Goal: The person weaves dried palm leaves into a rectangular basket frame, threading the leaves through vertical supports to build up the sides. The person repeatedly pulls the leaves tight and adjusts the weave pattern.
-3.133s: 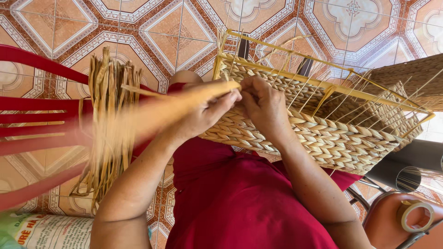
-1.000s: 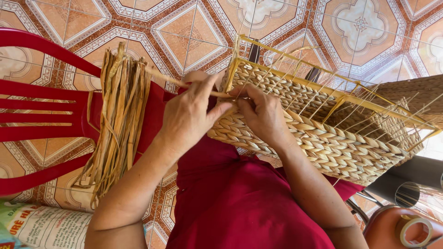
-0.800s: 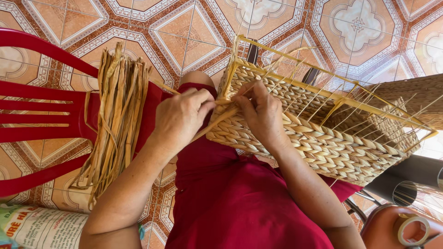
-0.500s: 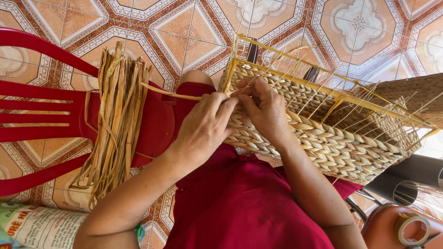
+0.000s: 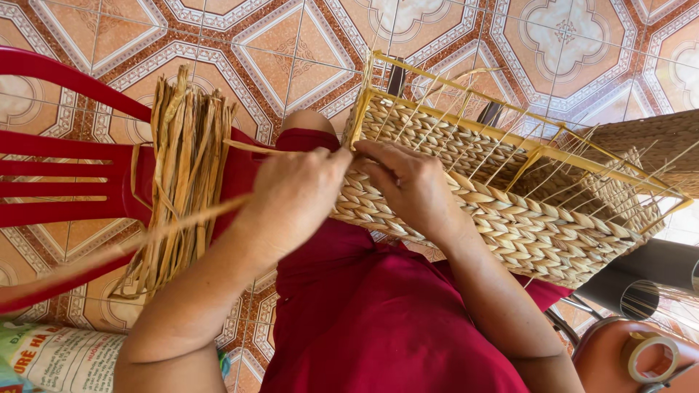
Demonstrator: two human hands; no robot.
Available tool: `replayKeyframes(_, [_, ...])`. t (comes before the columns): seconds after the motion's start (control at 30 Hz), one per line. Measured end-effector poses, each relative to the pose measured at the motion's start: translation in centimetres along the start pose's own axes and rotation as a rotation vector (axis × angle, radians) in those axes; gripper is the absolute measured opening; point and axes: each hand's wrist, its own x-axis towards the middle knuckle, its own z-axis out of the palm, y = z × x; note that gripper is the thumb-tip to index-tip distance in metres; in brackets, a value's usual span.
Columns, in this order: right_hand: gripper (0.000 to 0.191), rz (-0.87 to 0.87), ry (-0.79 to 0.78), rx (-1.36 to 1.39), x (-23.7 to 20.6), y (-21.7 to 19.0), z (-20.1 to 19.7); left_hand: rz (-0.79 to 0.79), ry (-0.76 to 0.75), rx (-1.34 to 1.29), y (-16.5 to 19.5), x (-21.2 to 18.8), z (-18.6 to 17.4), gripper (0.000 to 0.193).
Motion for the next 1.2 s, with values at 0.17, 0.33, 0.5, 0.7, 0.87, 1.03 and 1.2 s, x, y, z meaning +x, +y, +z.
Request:
replayKeyframes(0.17, [0.023,0.068,-0.047,-0.056,1.0,0.6,1.4,0.131,0.483,0.171,-1.6,-0.4,-2.9,0.016])
replayKeyframes(0.33, [0.01,0.072,0.016,0.017,1.5,1.7,2.4,0.18,0.621,-0.137,-1.3,-1.8,-2.1,0.025])
replayKeyframes(0.5, [0.016,0.099,0.113,0.017,0.7,1.9,3.2,0.106,0.52,-0.031,-1.5,-0.7,2.4,0.036])
replayKeyframes(0.7, [0.024,0.228,0.198,0.066,0.0,1.3,4.3,0.072,0.39,-0.421,-2.7,-0.8,4.3,0.019])
replayKeyframes(0.87, [0.018,0.136,0.272,0.011,0.0,1.1,4.7,0.073,0.267,-1.38,-4.3,2.3,5.0,0.02])
replayKeyframes(1.03, [0.022,0.078,0.231,-0.115,-0.6,0.9,5.1,-0.059,0.157,-1.554,-4.6,3.4,7.2,0.027])
replayKeyframes(1.2, [0.03,0.056,0.123,-0.22,-0.8,0.4,5.3,-0.094,0.077,-1.596,-4.4,4.1,6.9,0.032])
